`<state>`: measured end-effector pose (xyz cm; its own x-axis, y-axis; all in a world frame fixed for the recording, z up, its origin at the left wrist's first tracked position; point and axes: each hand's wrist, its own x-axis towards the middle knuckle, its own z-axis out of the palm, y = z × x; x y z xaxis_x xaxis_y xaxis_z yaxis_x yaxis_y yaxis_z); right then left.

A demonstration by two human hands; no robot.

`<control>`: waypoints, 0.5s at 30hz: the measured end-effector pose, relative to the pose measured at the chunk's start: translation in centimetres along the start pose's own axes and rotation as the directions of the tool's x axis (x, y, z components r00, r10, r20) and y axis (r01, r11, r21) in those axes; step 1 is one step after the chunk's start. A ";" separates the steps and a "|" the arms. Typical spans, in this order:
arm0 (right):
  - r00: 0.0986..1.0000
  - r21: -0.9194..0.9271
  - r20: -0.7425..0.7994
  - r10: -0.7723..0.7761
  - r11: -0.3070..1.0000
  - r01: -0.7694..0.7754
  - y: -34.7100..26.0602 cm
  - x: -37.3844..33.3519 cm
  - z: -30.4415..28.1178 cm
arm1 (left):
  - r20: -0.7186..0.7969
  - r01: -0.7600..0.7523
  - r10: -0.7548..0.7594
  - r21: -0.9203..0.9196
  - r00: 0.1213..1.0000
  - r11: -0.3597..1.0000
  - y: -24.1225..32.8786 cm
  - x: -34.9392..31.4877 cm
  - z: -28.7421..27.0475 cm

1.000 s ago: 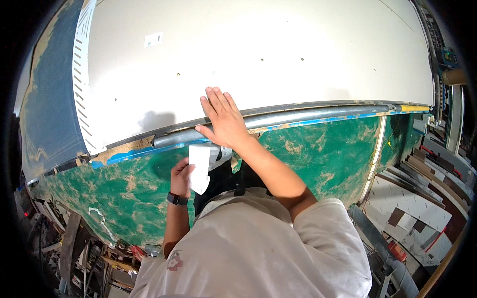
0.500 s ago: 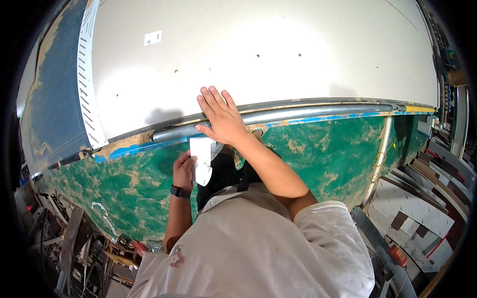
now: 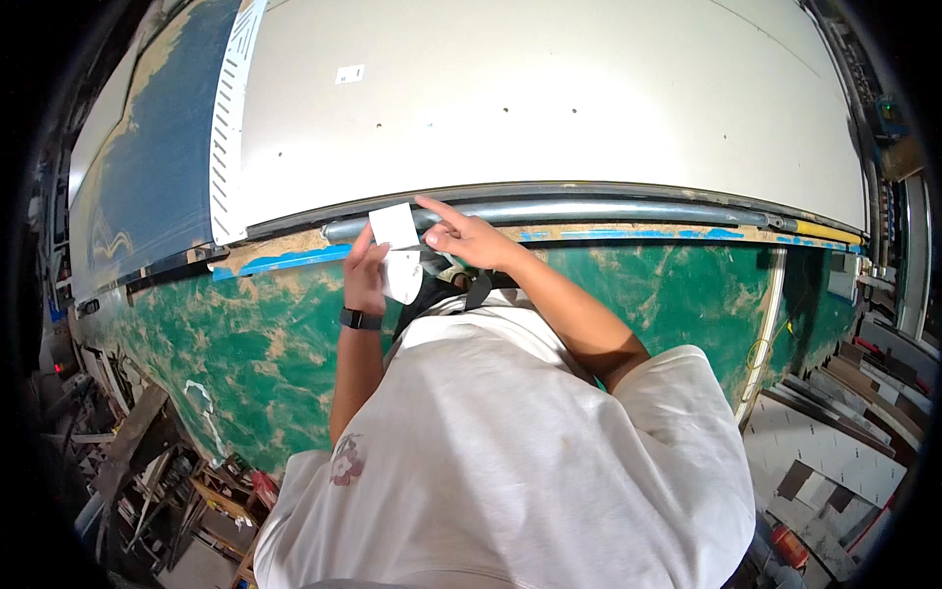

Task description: The person walks around a large woodworking machine, uses their hand to smooth saw dust on a blue surface, and then peels adhesive labels from a strip and applies them to a large board on the machine.

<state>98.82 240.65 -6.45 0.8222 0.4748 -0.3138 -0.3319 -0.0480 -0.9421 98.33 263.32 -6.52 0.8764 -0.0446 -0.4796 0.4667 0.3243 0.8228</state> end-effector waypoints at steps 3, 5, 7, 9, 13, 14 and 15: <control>0.996 0.151 0.063 -0.057 0.987 0.047 1.0 0.3 -0.3 | 0.048 0.037 -0.038 0.014 0.998 0.999 1.1 -0.9 1.3; 0.993 0.182 0.106 -0.058 0.983 0.038 0.9 0.8 -0.8 | 0.066 0.047 -0.049 0.024 0.997 0.999 1.4 -1.4 1.6; 0.987 0.213 0.149 -0.057 0.977 0.024 0.5 0.8 -0.7 | 0.078 0.063 -0.067 0.056 0.995 0.996 1.8 -2.0 1.7; 0.993 0.269 0.113 -0.042 0.963 0.010 -0.2 0.7 -0.3 | 0.101 0.083 -0.088 0.054 0.991 0.995 1.8 -2.3 1.6; 0.992 0.350 0.115 -0.055 0.937 0.012 -0.1 0.9 0.3 | 0.134 0.116 -0.121 0.041 0.984 0.992 2.2 -3.0 1.6; 0.992 0.445 0.103 -0.077 0.895 0.023 -0.1 1.0 0.5 | 0.195 0.123 -0.118 -0.011 0.974 0.992 2.6 -3.1 1.6; 0.991 0.537 0.088 -0.097 0.843 0.035 0.0 1.2 0.6 | 0.256 0.132 -0.112 -0.063 0.960 0.989 3.1 -3.1 1.9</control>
<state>99.57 241.77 -6.73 0.8066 0.5526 -0.2097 -0.4995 0.4476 -0.7417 97.24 262.65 -1.93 0.8195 -0.3209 -0.4748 0.5702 0.3744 0.7312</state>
